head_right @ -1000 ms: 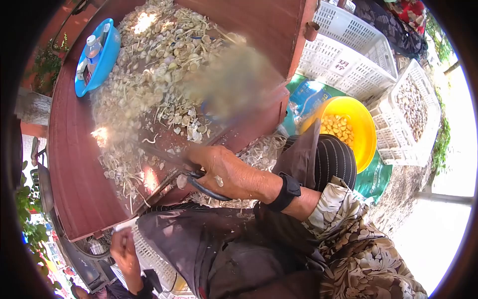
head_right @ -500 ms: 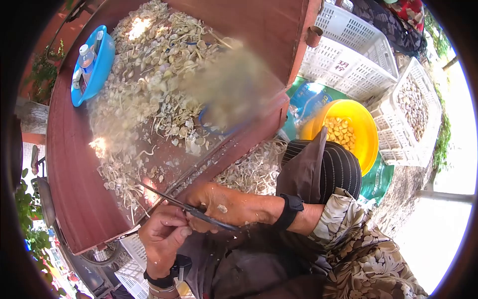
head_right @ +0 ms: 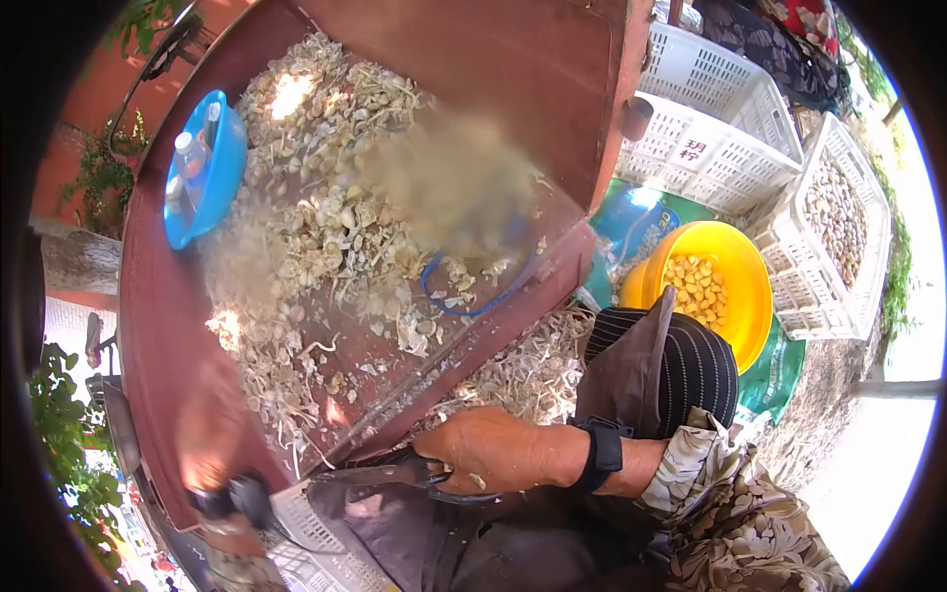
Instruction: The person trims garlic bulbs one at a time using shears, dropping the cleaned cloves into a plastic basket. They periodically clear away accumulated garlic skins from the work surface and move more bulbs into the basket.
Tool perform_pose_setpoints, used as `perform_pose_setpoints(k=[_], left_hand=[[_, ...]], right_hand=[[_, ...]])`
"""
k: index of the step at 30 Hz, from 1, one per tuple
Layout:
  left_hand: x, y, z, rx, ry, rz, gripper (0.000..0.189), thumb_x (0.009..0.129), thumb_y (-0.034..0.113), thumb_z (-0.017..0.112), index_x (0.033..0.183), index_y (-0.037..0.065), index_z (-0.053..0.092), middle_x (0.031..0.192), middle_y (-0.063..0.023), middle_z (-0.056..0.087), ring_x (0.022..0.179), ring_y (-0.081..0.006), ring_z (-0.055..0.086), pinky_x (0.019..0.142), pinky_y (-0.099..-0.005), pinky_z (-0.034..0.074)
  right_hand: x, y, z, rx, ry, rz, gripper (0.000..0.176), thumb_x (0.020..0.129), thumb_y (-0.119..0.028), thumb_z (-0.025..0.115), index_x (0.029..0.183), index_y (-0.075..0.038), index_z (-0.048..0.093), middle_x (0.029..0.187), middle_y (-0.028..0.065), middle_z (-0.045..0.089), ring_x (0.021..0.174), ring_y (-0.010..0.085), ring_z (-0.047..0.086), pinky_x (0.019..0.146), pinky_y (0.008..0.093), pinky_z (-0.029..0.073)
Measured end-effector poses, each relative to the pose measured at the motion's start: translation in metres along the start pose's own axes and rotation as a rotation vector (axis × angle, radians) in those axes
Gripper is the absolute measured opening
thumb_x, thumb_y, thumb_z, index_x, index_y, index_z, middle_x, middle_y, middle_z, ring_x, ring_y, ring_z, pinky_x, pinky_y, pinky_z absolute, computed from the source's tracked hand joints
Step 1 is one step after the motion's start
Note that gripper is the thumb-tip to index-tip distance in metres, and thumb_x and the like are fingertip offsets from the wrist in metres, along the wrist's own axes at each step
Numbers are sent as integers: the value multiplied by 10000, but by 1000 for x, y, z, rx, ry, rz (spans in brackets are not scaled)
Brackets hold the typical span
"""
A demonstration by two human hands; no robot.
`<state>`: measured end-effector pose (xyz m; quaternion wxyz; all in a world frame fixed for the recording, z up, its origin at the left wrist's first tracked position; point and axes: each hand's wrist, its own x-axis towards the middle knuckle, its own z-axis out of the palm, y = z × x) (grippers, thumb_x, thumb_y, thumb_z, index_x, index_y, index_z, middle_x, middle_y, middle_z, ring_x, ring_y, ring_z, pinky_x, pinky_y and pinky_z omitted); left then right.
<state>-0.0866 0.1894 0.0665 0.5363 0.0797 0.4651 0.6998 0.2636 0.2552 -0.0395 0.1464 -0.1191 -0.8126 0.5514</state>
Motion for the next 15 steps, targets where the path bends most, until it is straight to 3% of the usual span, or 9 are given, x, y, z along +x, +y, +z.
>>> perform_pose_setpoints(k=[1,2,3,4,7,9,11,15], left_hand=[[2,38,52,-72,-186,32,321,998,191,458,1192,-65,472,1199,-226,512,1170,-303,509,1047,-406,432],[18,82,49,155,-266,286,392,1003,237,448,1294,-22,404,1298,-229,445,1237,-337,448,1092,-467,358],[40,120,42,192,46,488,409,994,243,471,1340,28,428,1353,-203,413,1325,-294,359,1159,-433,258],[44,122,46,404,78,589,364,969,228,529,1280,41,503,1266,-143,507,1237,-276,463,1095,-369,341],[46,42,59,1197,57,536,283,932,199,581,1171,48,600,1110,-85,600,1102,-254,566,970,-327,423],[69,-1,34,1414,16,482,214,887,200,623,1013,30,661,885,-20,668,809,-106,616,706,-316,461],[90,-40,12,1808,-51,623,215,854,148,646,1023,16,643,843,-67,664,735,-163,622,642,-341,467],[122,-80,-5,1957,-105,862,171,843,118,639,955,-11,632,799,-137,636,726,-251,615,661,-358,466]], right_hand=[[0,0,-2,-1,0,16,253,735,-199,677,861,-24,546,720,190,608,737,415,606,630,481,460],[2,0,-3,13,2,32,256,734,-199,678,864,-23,545,719,191,607,738,414,607,631,481,460],[3,-1,-2,24,8,47,260,733,-200,679,866,-22,544,718,193,606,739,412,607,631,480,461],[3,-2,-3,-1,10,51,258,743,-200,679,877,-24,548,711,190,605,746,411,609,638,475,465],[3,-5,-5,28,40,97,272,755,-198,683,909,-20,547,727,190,608,755,413,609,646,470,472],[4,-3,-3,19,53,97,291,760,-193,685,939,-14,542,756,191,614,770,411,611,656,467,476],[7,-1,-6,13,64,99,311,762,-190,687,963,-7,536,785,193,618,786,410,613,665,465,479],[8,-2,-12,30,60,129,327,762,-186,684,983,1,532,824,199,622,815,412,613,680,464,480]])
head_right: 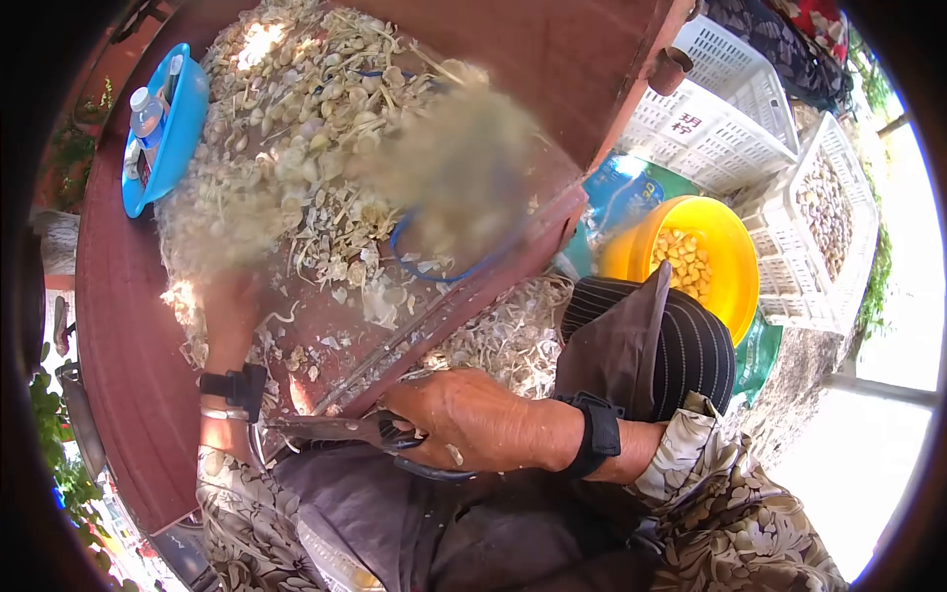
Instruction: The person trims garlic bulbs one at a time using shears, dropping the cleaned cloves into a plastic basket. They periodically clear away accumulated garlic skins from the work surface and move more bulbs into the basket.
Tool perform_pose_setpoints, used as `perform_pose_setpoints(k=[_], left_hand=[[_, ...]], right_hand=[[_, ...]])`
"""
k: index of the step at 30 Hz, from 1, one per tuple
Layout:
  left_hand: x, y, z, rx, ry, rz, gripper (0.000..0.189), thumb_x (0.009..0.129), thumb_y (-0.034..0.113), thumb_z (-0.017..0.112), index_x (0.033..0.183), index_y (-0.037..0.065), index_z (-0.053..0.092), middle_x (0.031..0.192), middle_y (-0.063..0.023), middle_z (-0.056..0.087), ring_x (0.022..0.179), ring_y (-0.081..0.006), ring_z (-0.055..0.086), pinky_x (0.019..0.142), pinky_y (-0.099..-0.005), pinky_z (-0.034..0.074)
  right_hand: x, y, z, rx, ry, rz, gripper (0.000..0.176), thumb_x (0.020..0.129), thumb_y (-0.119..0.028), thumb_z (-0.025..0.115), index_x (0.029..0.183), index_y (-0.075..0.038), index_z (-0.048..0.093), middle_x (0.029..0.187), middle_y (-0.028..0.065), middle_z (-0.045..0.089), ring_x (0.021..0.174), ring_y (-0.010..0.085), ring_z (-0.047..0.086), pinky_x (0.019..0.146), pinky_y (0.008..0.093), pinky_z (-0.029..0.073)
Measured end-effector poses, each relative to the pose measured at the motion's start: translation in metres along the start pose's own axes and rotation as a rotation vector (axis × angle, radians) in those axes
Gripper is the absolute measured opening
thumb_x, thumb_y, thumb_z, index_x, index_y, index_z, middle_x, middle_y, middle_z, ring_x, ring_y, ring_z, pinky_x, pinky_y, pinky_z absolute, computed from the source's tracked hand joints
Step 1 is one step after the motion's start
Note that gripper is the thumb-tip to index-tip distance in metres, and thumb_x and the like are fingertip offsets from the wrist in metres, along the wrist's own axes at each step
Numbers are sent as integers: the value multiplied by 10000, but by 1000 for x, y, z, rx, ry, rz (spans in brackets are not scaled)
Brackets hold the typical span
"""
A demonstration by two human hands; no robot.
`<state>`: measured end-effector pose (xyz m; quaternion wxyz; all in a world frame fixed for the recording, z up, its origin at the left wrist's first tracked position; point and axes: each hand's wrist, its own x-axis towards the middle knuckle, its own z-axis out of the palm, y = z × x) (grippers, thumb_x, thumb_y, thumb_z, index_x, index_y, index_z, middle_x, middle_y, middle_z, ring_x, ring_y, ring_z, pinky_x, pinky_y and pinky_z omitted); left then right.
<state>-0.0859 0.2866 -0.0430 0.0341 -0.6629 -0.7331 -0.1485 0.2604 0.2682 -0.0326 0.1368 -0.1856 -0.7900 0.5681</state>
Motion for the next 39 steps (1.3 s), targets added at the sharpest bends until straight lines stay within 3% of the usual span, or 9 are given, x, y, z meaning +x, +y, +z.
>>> perform_pose_setpoints(k=[3,9,13,16,24,29,32,35,39], left_hand=[[6,4,3,249,30,152,122,835,98,620,846,-16,578,723,-134,586,675,-261,597,615,-382,456],[-8,-18,-28,-930,21,-795,60,839,84,580,818,30,565,702,-33,548,515,-81,448,452,-225,378],[-21,-45,-33,-1184,177,-909,95,884,101,569,925,25,610,720,-16,559,529,-28,420,437,-151,327],[-15,-50,-35,-1117,29,-737,111,885,91,584,925,1,633,753,-22,593,593,-62,501,485,-182,390],[26,-63,15,160,-110,-22,160,738,67,697,871,-11,656,759,-186,659,693,-317,646,653,-386,488],[23,-65,12,198,-55,79,119,762,74,665,795,-33,624,692,-172,632,657,-293,633,644,-396,479],[26,-39,-13,-92,-227,-366,110,812,79,630,851,-22,617,660,-112,587,593,-204,569,590,-342,471],[-1,-49,-26,-1390,23,-723,147,856,80,604,979,1,590,708,-52,537,598,-119,489,550,-255,446],[-38,-27,-50,-2069,94,-542,208,898,56,544,1083,-39,530,912,-105,508,674,-122,457,542,-212,425]], right_hand=[[2,2,3,-8,67,-16,267,774,-185,694,879,-13,519,764,171,583,745,397,596,622,438,455],[2,4,-2,3,83,48,310,764,-153,666,1000,5,542,818,213,623,826,420,610,689,469,481],[4,2,-3,28,88,68,299,765,-146,669,995,3,548,815,217,624,822,425,608,686,467,480],[4,2,-3,28,94,61,292,765,-142,673,987,3,552,814,218,623,819,428,607,684,467,478],[6,4,-5,20,96,85,271,766,-138,665,955,16,547,811,231,617,829,437,602,684,474,476],[8,6,-4,3,90,78,264,758,-129,662,939,24,545,812,241,611,835,444,598,689,476,476],[6,7,-4,-1,106,70,261,757,-128,662,932,28,546,809,241,610,837,445,598,693,474,477],[6,6,-5,4,145,65,232,757,-110,665,904,22,544,784,219,589,791,421,588,669,445,463],[8,3,-5,33,147,96,191,772,-91,657,884,21,551,783,217,579,770,409,589,649,417,457]])
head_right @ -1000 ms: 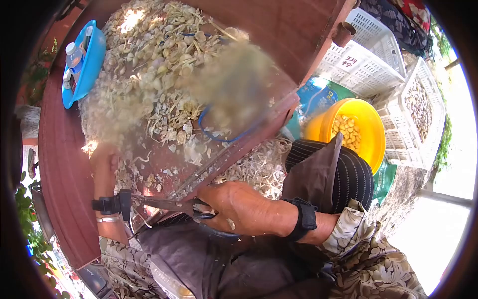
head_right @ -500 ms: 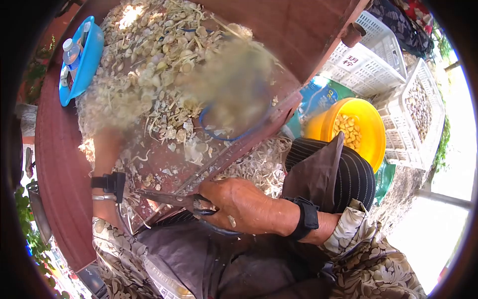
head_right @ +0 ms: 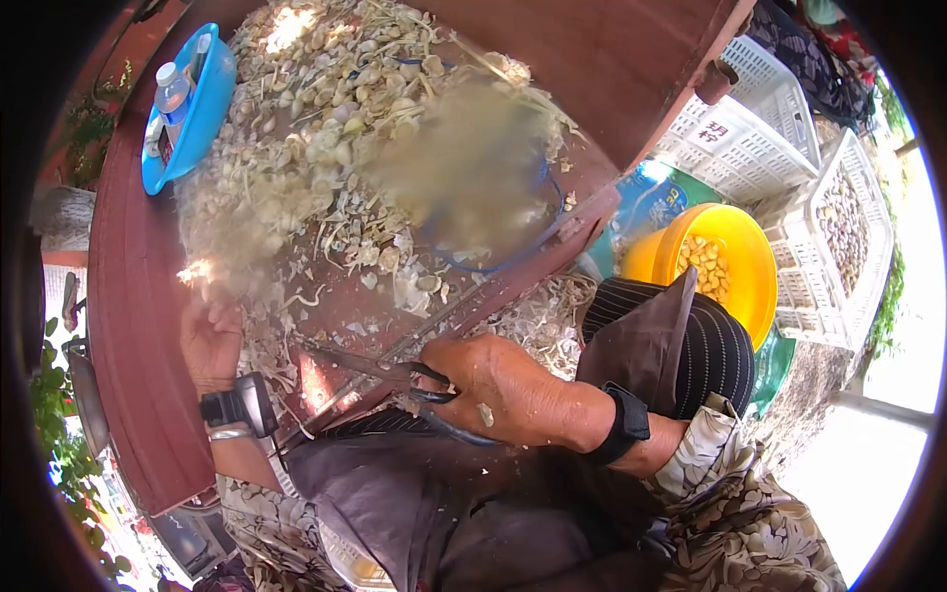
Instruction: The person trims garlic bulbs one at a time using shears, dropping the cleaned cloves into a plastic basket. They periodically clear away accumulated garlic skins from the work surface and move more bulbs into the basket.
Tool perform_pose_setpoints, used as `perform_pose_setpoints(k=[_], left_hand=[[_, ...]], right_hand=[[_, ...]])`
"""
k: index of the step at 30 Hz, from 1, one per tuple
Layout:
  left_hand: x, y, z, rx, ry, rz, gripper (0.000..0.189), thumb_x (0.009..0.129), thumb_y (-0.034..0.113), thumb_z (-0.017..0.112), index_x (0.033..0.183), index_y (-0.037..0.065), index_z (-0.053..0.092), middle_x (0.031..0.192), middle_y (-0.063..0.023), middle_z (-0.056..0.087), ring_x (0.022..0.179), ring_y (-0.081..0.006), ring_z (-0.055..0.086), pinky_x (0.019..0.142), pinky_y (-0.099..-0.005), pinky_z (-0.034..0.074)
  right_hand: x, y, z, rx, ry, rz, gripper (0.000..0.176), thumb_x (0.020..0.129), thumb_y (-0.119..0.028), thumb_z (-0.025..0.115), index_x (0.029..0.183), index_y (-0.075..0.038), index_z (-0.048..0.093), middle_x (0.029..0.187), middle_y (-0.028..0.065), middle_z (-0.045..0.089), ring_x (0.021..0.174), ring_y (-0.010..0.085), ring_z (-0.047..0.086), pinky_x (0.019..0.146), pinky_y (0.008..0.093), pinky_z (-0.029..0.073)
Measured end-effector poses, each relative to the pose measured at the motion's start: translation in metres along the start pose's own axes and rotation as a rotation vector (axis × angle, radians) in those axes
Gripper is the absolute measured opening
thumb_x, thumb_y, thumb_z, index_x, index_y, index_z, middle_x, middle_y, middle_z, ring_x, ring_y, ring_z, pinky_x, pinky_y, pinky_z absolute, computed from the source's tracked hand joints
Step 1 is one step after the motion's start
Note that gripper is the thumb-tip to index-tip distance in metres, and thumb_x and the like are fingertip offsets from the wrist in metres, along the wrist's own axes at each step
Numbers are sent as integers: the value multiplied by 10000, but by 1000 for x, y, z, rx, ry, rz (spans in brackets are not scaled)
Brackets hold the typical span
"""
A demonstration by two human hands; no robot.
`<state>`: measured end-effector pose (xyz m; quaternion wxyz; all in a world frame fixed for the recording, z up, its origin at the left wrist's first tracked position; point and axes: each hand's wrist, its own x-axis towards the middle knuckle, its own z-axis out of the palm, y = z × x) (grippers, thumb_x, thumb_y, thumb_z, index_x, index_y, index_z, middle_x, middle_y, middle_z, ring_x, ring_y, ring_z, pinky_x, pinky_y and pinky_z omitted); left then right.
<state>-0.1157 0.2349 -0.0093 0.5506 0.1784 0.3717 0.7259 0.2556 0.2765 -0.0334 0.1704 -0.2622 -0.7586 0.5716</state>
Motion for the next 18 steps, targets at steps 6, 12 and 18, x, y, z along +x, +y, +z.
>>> perform_pose_setpoints(k=[6,12,18], left_hand=[[-14,-2,6,-95,-10,-29,299,893,28,543,1177,-58,514,962,-114,510,694,-119,471,549,-209,437],[-9,10,-12,630,216,6,406,893,2,535,1295,-35,497,1055,-92,600,736,-59,503,555,-163,403],[-41,-28,47,1004,219,105,400,905,56,582,1291,-10,499,977,-63,646,662,-51,490,552,-162,362]], right_hand=[[3,2,0,-30,6,-33,202,806,-126,663,881,20,547,769,219,569,747,405,579,636,408,450],[3,4,-1,-79,42,-22,241,818,-171,680,899,11,544,758,199,554,710,373,567,627,391,435],[4,8,0,-91,55,-68,256,817,-171,682,913,19,538,766,206,557,715,399,554,624,399,432]])
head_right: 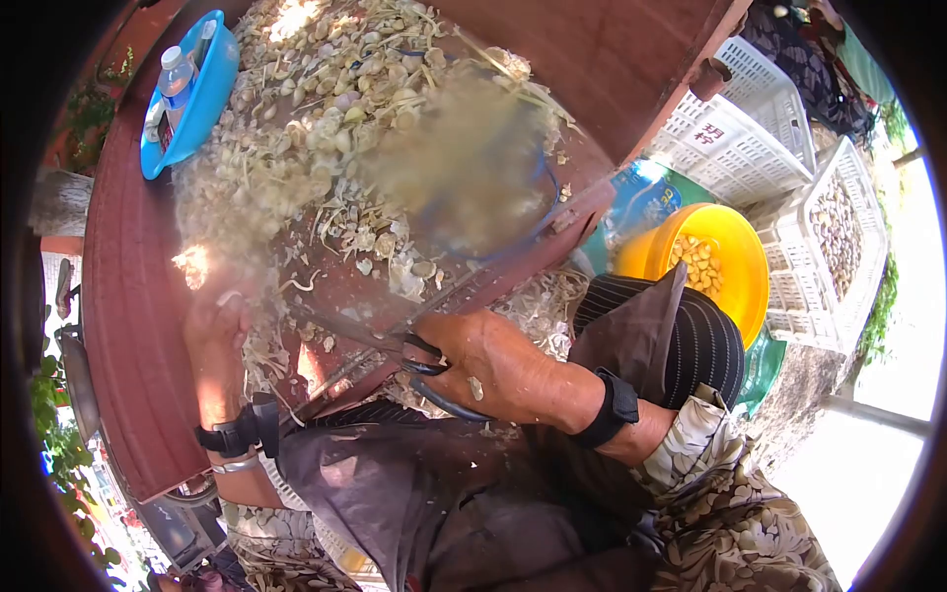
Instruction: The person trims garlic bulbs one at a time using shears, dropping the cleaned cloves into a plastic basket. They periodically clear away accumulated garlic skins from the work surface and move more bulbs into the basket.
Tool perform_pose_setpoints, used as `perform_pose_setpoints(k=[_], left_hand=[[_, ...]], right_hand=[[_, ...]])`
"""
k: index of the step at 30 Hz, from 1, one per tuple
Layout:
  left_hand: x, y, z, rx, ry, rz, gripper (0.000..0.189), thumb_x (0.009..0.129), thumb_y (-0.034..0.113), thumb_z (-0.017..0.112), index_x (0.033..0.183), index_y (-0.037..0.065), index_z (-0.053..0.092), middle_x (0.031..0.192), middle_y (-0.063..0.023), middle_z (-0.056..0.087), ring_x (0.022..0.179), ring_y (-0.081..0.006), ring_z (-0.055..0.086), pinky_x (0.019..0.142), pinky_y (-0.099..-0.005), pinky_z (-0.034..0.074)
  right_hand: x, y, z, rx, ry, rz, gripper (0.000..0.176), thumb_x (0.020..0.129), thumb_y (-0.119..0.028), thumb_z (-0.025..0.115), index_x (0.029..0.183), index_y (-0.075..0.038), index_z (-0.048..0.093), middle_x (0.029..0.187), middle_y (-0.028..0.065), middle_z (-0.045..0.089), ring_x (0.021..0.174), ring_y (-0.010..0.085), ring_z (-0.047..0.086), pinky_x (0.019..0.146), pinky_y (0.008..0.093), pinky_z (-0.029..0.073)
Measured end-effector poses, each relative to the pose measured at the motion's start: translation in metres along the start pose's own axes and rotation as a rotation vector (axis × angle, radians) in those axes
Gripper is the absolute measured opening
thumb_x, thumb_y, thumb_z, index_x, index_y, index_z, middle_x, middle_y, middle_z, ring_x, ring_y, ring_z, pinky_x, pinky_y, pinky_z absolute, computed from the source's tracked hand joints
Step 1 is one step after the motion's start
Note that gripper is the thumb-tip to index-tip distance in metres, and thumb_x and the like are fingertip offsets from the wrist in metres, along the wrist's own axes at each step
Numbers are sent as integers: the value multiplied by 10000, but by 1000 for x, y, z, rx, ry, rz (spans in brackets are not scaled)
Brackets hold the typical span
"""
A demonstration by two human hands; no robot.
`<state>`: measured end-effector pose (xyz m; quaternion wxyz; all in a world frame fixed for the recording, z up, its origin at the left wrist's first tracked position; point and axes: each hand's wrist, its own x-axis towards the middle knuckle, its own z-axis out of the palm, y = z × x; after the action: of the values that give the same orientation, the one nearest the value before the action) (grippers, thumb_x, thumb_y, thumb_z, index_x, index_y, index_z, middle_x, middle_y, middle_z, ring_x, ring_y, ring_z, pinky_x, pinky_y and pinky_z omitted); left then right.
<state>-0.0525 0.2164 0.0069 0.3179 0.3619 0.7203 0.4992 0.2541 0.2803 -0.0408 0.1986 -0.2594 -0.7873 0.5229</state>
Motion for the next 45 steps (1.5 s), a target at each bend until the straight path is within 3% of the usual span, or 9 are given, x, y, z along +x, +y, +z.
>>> perform_pose_setpoints(k=[11,23,27,29,31,33,37,41,45], left_hand=[[-70,32,46,149,-97,120,163,852,16,635,1011,0,669,774,26,610,611,-35,514,544,-200,436],[-109,48,46,240,-183,85,80,851,30,621,905,-5,667,754,39,601,677,-26,505,607,-194,415],[-162,31,-46,527,78,-129,129,841,42,605,955,-4,643,737,-8,600,662,-86,512,612,-266,414],[-195,6,-106,1055,91,-52,196,806,13,578,992,-22,629,757,-88,615,672,-203,551,661,-330,438],[-210,10,-110,1575,35,342,182,861,39,535,1001,-32,628,760,-78,579,708,-159,536,667,-300,427],[-203,1,-114,1503,38,415,194,867,38,519,1010,-43,623,786,-99,575,724,-179,543,686,-315,434],[-110,19,-58,759,112,44,207,858,3,505,1022,-58,615,874,-158,599,784,-250,579,764,-371,455],[14,-11,-23,982,103,624,177,885,12,515,1002,-17,644,924,-173,621,776,-322,607,732,-377,473],[85,-59,-29,1200,76,523,181,846,31,575,1004,5,661,899,-165,642,786,-318,622,716,-361,485]], right_hand=[[0,-8,7,-293,234,-175,424,749,-296,750,964,-14,518,814,175,568,786,391,586,635,447,462],[-9,-21,0,-225,83,-129,353,765,-230,721,965,-19,519,844,196,611,809,419,600,663,487,473],[-9,-6,-4,-124,170,-157,406,808,-355,714,824,-14,494,734,195,525,726,424,551,585,429,422],[-10,-11,-8,-127,160,-131,374,810,-323,704,850,-12,500,737,198,547,733,438,556,588,450,432],[-9,-17,-10,-142,128,-98,312,808,-265,689,894,-17,519,753,211,600,750,448,581,600,491,452],[-6,-17,-5,-124,126,-117,326,813,-279,690,925,-19,529,758,209,605,750,448,583,600,485,456],[1,-23,0,-81,124,-123,377,819,-317,693,1005,-25,545,787,208,614,762,448,587,606,478,464],[3,-19,-4,-58,147,-146,401,821,-328,697,1016,-17,537,789,206,619,762,449,590,605,466,469],[6,-7,-5,-108,124,-107,386,830,-321,691,949,3,517,765,216,610,760,454,586,600,468,465]])
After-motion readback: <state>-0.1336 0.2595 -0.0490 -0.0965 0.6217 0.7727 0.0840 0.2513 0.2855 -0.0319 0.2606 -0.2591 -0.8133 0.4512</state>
